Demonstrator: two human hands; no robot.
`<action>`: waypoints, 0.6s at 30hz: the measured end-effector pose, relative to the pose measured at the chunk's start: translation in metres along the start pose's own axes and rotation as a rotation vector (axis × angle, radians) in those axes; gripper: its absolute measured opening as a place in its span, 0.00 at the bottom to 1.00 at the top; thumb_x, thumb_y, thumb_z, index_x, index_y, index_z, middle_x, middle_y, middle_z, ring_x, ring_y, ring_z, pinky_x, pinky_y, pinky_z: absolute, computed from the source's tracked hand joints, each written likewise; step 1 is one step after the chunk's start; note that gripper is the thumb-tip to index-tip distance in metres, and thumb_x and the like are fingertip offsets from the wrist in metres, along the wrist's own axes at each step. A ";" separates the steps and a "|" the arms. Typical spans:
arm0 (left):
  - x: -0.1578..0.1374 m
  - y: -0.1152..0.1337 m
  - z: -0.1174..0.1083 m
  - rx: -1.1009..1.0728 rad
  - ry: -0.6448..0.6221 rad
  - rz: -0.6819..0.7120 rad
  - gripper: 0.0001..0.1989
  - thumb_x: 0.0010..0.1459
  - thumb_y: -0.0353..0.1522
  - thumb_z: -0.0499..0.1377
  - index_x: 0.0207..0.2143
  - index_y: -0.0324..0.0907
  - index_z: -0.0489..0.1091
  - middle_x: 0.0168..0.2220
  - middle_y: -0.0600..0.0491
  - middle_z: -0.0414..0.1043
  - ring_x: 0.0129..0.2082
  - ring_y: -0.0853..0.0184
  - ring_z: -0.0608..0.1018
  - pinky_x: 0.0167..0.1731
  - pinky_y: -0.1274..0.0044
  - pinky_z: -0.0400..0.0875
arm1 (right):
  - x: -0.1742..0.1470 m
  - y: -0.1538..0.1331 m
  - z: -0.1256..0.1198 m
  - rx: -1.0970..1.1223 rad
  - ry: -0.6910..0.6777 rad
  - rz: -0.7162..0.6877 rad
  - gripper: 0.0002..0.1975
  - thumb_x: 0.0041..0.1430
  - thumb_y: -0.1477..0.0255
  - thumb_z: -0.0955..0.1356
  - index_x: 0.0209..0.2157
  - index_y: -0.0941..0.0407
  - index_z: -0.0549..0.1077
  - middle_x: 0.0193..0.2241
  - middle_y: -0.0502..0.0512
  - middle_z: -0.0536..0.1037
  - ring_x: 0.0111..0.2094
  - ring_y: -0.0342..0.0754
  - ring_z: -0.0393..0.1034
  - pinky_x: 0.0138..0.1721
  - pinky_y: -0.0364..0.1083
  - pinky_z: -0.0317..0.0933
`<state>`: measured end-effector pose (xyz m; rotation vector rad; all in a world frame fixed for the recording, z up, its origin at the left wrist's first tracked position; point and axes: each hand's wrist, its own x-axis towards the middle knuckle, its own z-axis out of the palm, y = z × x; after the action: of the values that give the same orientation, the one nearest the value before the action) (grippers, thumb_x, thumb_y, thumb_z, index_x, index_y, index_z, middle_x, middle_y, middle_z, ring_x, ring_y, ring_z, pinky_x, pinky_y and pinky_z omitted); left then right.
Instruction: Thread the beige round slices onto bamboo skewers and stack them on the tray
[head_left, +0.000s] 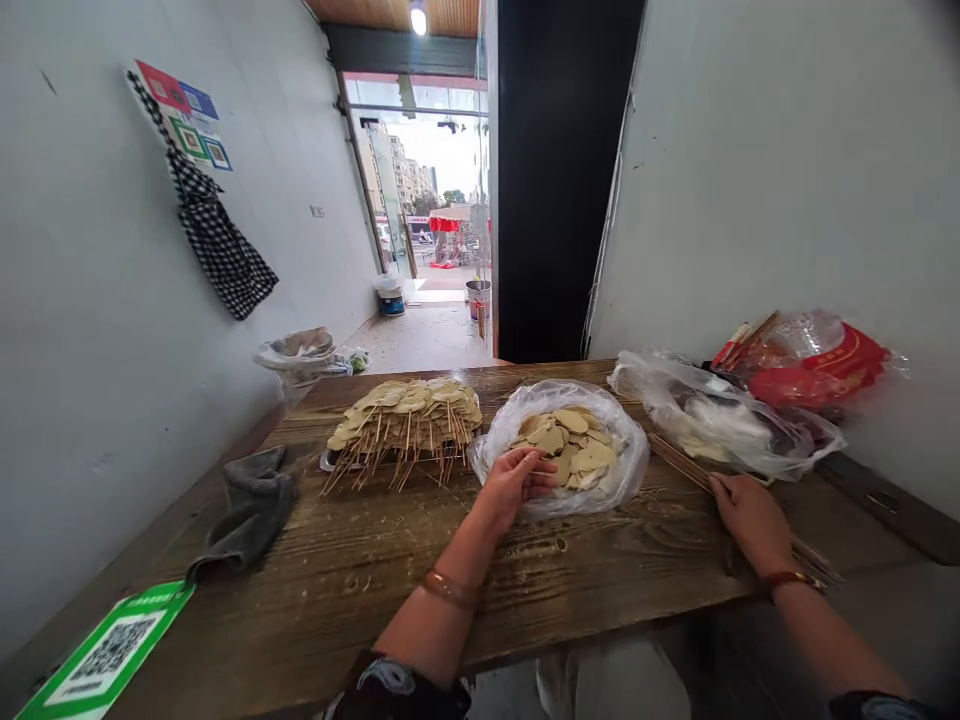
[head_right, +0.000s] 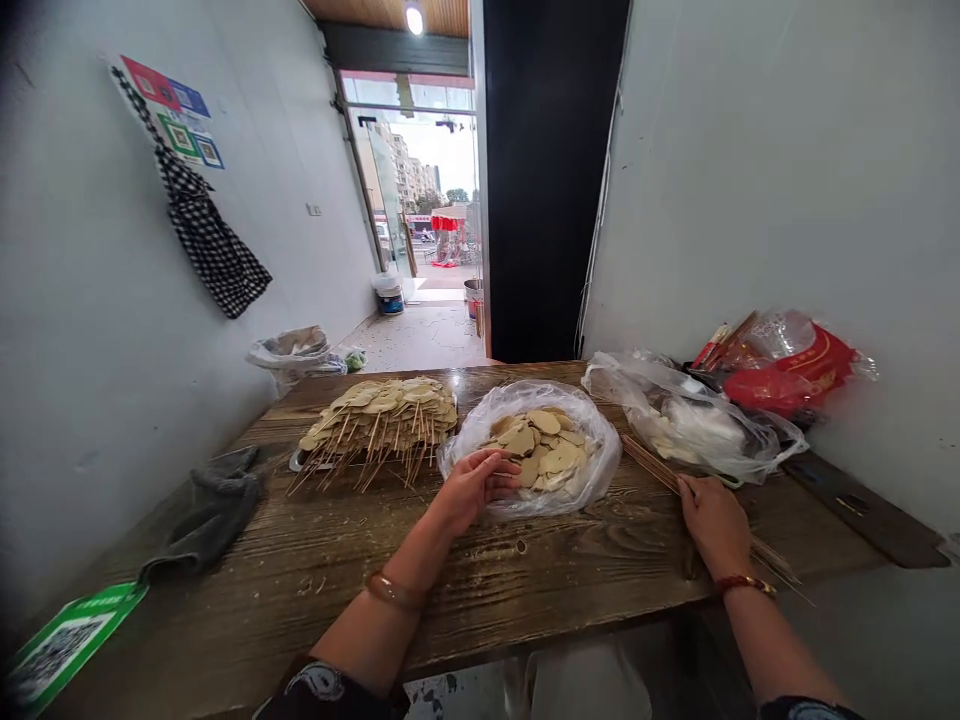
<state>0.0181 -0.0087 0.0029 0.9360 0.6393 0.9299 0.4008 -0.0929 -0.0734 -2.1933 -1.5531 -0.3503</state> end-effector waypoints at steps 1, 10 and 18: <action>0.001 -0.001 -0.001 -0.005 0.005 -0.001 0.18 0.50 0.40 0.64 0.37 0.37 0.70 0.32 0.45 0.77 0.26 0.67 0.79 0.25 0.80 0.71 | 0.000 -0.002 -0.002 0.010 0.002 0.005 0.21 0.62 0.65 0.56 0.39 0.56 0.77 0.35 0.61 0.78 0.40 0.54 0.71 0.41 0.48 0.61; 0.004 0.000 -0.003 -0.019 0.013 -0.012 0.15 0.50 0.38 0.65 0.36 0.37 0.70 0.31 0.46 0.77 0.25 0.68 0.78 0.24 0.80 0.71 | -0.006 -0.027 -0.018 -0.061 -0.040 -0.001 0.17 0.60 0.68 0.60 0.41 0.61 0.77 0.36 0.66 0.77 0.40 0.56 0.70 0.41 0.50 0.60; 0.010 0.005 -0.001 0.019 0.015 -0.010 0.15 0.50 0.36 0.64 0.38 0.37 0.70 0.33 0.46 0.77 0.27 0.67 0.79 0.26 0.79 0.74 | 0.010 -0.009 -0.019 -0.144 -0.071 0.070 0.18 0.64 0.71 0.57 0.46 0.59 0.75 0.39 0.62 0.77 0.42 0.50 0.69 0.44 0.45 0.57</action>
<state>0.0204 0.0021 0.0063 0.9431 0.6659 0.9242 0.3961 -0.0909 -0.0509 -2.3879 -1.5264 -0.3765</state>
